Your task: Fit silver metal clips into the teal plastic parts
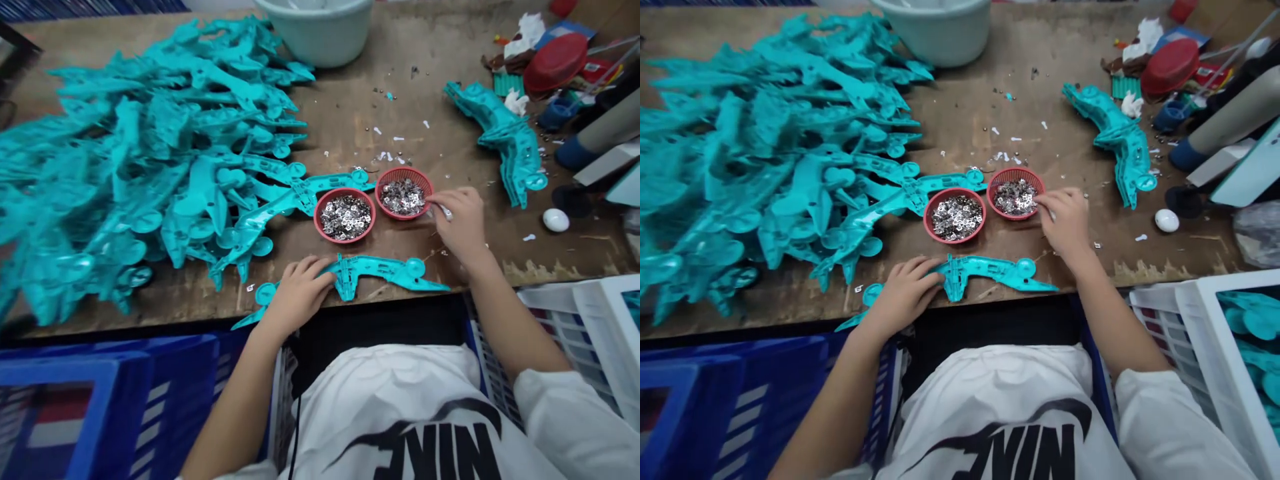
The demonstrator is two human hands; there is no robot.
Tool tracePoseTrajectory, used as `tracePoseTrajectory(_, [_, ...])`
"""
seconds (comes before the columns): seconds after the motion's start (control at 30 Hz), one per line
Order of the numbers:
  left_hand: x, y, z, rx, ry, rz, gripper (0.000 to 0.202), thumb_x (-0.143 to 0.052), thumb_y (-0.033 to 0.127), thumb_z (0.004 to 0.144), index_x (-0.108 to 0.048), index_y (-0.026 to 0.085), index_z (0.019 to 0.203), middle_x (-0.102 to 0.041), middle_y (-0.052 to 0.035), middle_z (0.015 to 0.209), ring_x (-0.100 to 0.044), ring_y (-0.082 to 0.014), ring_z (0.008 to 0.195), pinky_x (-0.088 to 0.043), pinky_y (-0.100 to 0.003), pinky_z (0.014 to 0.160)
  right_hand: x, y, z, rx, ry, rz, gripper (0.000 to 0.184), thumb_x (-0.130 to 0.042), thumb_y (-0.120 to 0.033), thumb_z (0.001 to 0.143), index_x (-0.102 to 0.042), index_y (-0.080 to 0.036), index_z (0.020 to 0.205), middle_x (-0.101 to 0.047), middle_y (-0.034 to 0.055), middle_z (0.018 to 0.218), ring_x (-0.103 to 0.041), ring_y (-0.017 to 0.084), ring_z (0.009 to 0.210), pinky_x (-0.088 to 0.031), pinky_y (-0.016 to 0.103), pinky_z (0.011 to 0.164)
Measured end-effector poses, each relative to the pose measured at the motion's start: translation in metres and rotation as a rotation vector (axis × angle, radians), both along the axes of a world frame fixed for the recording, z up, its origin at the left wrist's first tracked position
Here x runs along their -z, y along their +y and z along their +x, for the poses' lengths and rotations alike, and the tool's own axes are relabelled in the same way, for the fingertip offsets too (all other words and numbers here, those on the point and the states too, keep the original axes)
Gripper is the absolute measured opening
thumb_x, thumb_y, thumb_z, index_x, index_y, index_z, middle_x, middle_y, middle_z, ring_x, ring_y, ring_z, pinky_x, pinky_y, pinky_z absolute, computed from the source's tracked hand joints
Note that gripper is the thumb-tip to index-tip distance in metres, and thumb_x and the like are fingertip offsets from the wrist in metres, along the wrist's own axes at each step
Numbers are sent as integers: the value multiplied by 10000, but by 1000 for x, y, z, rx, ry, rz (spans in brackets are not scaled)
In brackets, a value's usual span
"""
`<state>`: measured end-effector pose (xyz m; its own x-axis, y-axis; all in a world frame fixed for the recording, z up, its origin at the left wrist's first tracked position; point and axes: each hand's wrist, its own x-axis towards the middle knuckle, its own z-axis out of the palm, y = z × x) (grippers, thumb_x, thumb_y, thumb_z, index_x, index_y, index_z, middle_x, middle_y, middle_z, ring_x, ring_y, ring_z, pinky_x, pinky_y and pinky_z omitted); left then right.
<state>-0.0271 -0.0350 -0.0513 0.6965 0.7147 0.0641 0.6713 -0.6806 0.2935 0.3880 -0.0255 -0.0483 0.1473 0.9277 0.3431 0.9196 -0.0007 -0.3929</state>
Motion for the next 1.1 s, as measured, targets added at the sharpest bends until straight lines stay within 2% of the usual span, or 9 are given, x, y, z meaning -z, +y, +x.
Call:
tracePoseTrajectory(0.17, [-15,1,11,-20,-31,53,367,-550,205,1140,-847,349,1300,-764,-47,1704,-721,-361,1591,-673,-605,1255,-16,73,-31,-111,-157,-378,175,-799,-252,1020,-969,-283,1048,-891,148,1129,-638,424,1259,-499,643,1137])
tracePoseTrajectory(0.23, [-21,-3,13,-1,-75,79,378,-533,217,1172,-844,335,1350,-789,-58,1670,-754,-323,1545,-665,-572,1269,-13,86,-31,-150,-200,-434,111,-851,-250,976,-958,-279,980,-883,144,1078,-643,416,1236,-504,645,1137])
tracePoseTrajectory(0.33, [-23,-6,19,17,-124,90,408,-500,236,1203,-856,298,1390,-822,-94,1617,-785,-297,1497,-647,-552,1291,-13,89,-22,-212,-207,-397,101,-831,-254,958,-931,-256,947,-874,140,1061,-677,392,1170,-540,606,1108])
tracePoseTrajectory(0.47, [-22,1,35,-8,-111,40,452,-486,309,1220,-832,262,1506,-776,-131,1683,-687,-320,1645,-562,-587,1390,-30,80,-17,-200,-49,-299,142,-745,-209,918,-882,-208,956,-873,134,1091,-760,341,1039,-598,500,1012])
tracePoseTrajectory(0.57, [-24,15,52,-58,-80,29,542,-532,423,1220,-713,224,1691,-638,-158,1832,-517,-360,1793,-447,-615,1476,-46,65,-25,-98,80,-234,97,-746,-210,865,-832,-205,909,-846,101,983,-765,298,928,-618,449,943])
tracePoseTrajectory(0.67, [-27,35,70,-157,-44,7,669,-548,539,1216,-608,189,1783,-492,-166,1935,-400,-390,1856,-331,-631,1529,-52,44,-38,-86,188,-164,86,-737,-258,900,-809,-221,929,-823,72,926,-732,249,839,-623,406,878])
tracePoseTrajectory(0.77, [-32,53,86,-198,38,-72,724,-538,575,1220,-592,126,1785,-503,-205,1923,-388,-424,1855,-260,-656,1545,-47,20,-51,-160,316,-141,219,-701,-319,955,-864,-221,1063,-857,79,988,-750,243,838,-625,383,816])
tracePoseTrajectory(0.87, [-38,64,98,-150,110,-147,761,-553,581,1219,-561,93,1804,-492,-241,1921,-391,-448,1849,-264,-673,1536,-39,-4,-62,-232,427,-133,286,-726,-394,960,-921,-232,1092,-897,99,1067,-805,270,920,-657,407,847])
tracePoseTrajectory(1.1, [-43,69,98,-112,134,-132,747,-546,568,1225,-514,164,1853,-396,-159,1984,-327,-420,1880,-288,-643,1537,-24,-38,-70,-245,705,-149,238,-812,-449,949,-959,-282,1033,-921,80,1105,-858,272,984,-710,432,929])
